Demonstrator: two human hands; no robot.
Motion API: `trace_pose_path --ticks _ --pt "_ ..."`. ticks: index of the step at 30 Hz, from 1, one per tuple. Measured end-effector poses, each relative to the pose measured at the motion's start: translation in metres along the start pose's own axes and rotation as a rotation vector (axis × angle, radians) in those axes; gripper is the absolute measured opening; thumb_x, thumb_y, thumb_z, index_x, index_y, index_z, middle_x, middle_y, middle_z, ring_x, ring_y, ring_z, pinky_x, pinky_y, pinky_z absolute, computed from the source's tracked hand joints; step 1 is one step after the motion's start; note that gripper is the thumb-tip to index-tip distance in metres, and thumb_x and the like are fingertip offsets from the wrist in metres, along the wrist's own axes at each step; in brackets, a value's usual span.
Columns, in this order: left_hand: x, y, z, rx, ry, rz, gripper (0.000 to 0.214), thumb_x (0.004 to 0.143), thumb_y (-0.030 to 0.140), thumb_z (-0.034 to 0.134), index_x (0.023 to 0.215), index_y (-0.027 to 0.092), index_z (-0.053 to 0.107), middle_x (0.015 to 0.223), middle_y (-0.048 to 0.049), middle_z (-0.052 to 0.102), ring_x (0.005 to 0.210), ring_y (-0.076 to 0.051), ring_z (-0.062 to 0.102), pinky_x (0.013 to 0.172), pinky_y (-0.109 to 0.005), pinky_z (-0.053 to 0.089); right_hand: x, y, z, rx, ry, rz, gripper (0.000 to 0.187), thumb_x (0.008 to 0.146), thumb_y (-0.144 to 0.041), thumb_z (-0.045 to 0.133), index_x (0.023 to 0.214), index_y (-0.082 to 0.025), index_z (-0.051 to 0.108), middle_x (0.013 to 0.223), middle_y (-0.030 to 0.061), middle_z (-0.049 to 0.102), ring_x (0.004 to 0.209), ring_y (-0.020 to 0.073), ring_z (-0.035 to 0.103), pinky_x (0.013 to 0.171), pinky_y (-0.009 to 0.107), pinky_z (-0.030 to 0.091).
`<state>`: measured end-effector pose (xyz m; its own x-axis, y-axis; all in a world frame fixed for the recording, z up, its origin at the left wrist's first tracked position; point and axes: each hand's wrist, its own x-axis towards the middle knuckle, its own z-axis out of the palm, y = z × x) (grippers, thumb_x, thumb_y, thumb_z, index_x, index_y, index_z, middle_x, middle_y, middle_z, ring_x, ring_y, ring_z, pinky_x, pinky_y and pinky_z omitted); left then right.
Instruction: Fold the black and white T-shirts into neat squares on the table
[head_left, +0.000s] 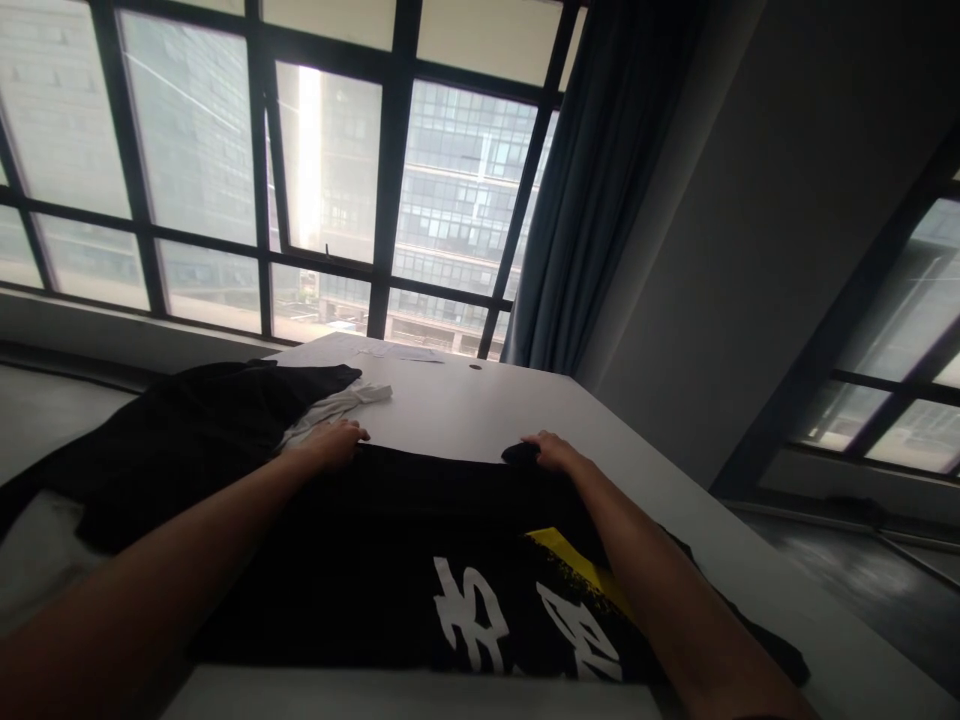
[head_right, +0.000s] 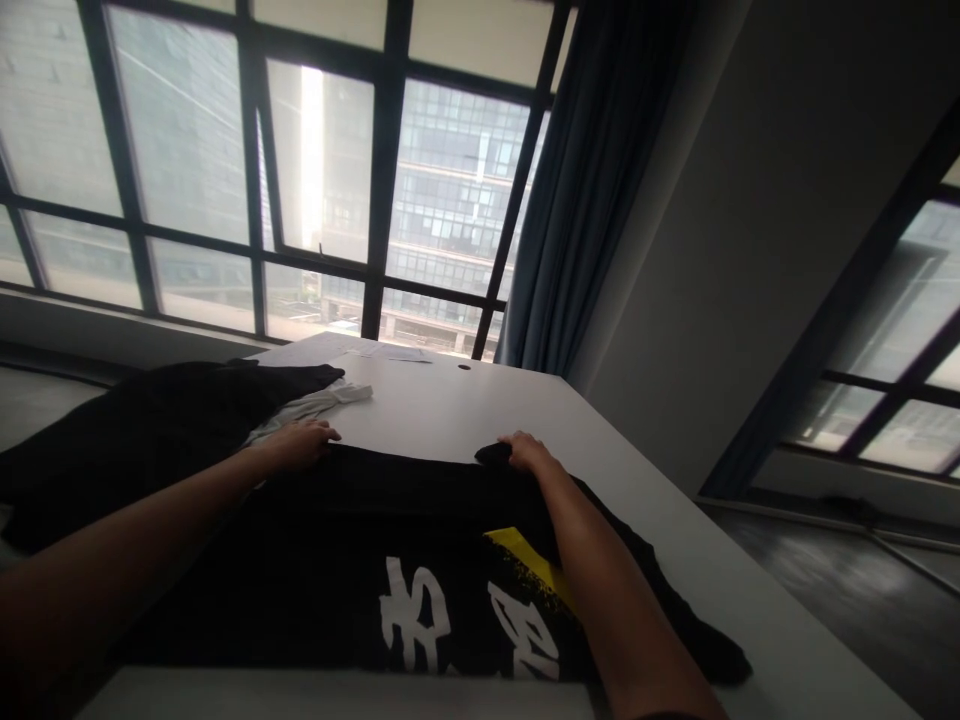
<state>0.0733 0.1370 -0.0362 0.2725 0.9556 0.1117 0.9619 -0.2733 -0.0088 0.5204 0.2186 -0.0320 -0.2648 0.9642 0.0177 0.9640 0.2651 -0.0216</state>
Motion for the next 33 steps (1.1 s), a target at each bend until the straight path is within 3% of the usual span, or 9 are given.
trace_pose_path --ticks 4,8,12,16,21,25,27,31,33 --pt "0.002 0.002 -0.004 0.015 0.035 0.018 0.032 0.079 0.025 0.053 0.103 0.025 0.075 0.112 -0.0107 0.069 0.109 -0.030 0.061 0.095 -0.041 0.044 -0.008 -0.001 -0.008 -0.163 0.041 0.074 0.042 0.075 -0.013 0.064 0.114 -0.025 0.071 0.124 0.0103 0.064 0.121 0.0303 0.053 0.100 0.040 0.042" --pt "-0.007 0.007 -0.019 0.026 0.117 0.011 0.028 0.080 0.027 0.052 0.096 0.024 0.075 0.109 -0.0106 0.068 0.110 -0.031 0.059 0.099 -0.044 0.040 -0.037 0.005 -0.031 -0.201 0.182 0.072 0.032 0.074 -0.016 0.061 0.104 -0.018 0.072 0.118 0.0130 0.064 0.113 0.0290 0.055 0.099 0.037 0.041" --pt "-0.031 0.013 -0.041 0.010 0.222 -0.008 0.031 0.083 0.029 0.047 0.098 0.025 0.073 0.112 -0.0082 0.067 0.111 -0.029 0.057 0.097 -0.042 0.042 -0.090 0.020 -0.056 -0.145 0.301 0.032 0.024 0.074 -0.021 0.058 0.095 -0.017 0.069 0.103 0.0093 0.069 0.099 0.0250 0.059 0.094 0.033 0.041" --pt "-0.064 0.018 -0.057 -0.004 0.309 0.016 0.032 0.084 0.031 0.045 0.097 0.025 0.074 0.112 -0.0062 0.068 0.108 -0.028 0.058 0.093 -0.038 0.045 -0.158 0.030 -0.071 -0.004 0.326 -0.023 0.014 0.075 -0.023 0.056 0.084 -0.017 0.064 0.086 0.0088 0.069 0.081 0.0226 0.059 0.077 0.031 0.045" --pt "-0.101 0.023 -0.053 -0.050 0.287 0.093 0.031 0.083 0.030 0.048 0.097 0.026 0.074 0.108 -0.0051 0.069 0.108 -0.025 0.059 0.097 -0.036 0.044 -0.223 0.021 -0.057 0.189 0.129 -0.074 0.021 0.068 -0.024 0.062 0.089 -0.020 0.066 0.086 0.0033 0.070 0.080 0.0211 0.062 0.073 0.029 0.046" --pt "-0.123 0.027 -0.040 -0.048 0.208 0.115 0.031 0.081 0.024 0.047 0.095 0.024 0.075 0.108 -0.0058 0.070 0.105 -0.026 0.062 0.095 -0.037 0.046 -0.241 0.010 -0.035 0.253 -0.009 -0.067 0.030 0.067 -0.030 0.066 0.096 -0.021 0.070 0.092 0.0038 0.071 0.084 0.0225 0.064 0.075 0.030 0.048" --pt "-0.129 0.026 -0.036 -0.044 0.204 0.104 0.031 0.081 0.024 0.046 0.095 0.023 0.074 0.107 -0.0062 0.071 0.104 -0.026 0.063 0.093 -0.037 0.047 -0.244 0.008 -0.032 0.283 0.018 -0.077 0.029 0.069 -0.031 0.064 0.095 -0.021 0.070 0.093 0.0041 0.072 0.085 0.0228 0.065 0.078 0.032 0.049" --pt "-0.134 0.019 -0.034 -0.078 0.261 0.091 0.030 0.082 0.027 0.047 0.095 0.023 0.074 0.107 -0.0070 0.071 0.106 -0.027 0.062 0.094 -0.037 0.046 -0.248 0.013 -0.043 0.378 0.276 -0.072 0.026 0.079 -0.037 0.053 0.092 -0.020 0.068 0.093 0.0055 0.072 0.089 0.0233 0.064 0.083 0.034 0.049" --pt "-0.133 0.016 -0.032 -0.097 0.258 0.094 0.030 0.081 0.027 0.047 0.094 0.024 0.074 0.106 -0.0074 0.071 0.107 -0.027 0.062 0.094 -0.038 0.046 -0.251 0.018 -0.047 0.431 0.291 -0.056 0.028 0.079 -0.040 0.053 0.091 -0.019 0.067 0.090 0.0053 0.071 0.088 0.0234 0.064 0.082 0.034 0.050"
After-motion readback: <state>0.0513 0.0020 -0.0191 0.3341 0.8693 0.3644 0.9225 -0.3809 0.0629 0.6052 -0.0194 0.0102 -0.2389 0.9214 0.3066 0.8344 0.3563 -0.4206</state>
